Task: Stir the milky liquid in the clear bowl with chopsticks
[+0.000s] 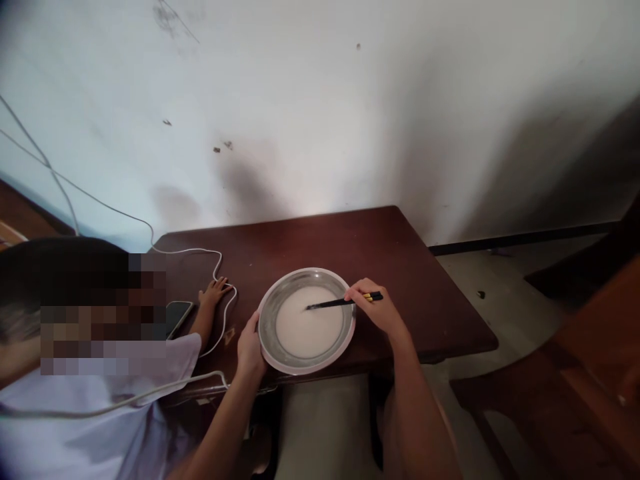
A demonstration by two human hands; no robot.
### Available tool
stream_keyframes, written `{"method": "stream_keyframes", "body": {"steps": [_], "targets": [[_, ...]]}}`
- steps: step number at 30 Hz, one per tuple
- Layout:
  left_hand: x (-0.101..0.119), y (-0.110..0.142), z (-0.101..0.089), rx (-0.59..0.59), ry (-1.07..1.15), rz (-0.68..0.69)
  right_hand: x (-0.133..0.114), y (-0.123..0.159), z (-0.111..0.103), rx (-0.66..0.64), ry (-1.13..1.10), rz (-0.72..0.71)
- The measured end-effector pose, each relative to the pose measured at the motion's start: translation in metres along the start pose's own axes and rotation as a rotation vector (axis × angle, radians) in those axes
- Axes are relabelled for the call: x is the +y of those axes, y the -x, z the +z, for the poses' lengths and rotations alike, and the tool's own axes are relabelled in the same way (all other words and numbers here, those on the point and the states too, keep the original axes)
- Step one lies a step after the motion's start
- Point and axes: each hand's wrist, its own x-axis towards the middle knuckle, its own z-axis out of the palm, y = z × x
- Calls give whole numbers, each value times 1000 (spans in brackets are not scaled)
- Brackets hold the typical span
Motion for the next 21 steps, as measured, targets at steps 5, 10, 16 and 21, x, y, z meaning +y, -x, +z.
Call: {"method": "stream_keyframes", "body": {"steps": [5,10,16,21], "targets": [[4,2,0,-27,-26,-33,0,0,-2,42,-6,34],[4,2,0,-19,-16,-37,0,1,0,20,-2,4],[5,3,1,-22,-1,-65,0,1,-1,3,-2,31],[6,5,1,-23,8,-24,-1,0,-1,37,17,-7]]}}
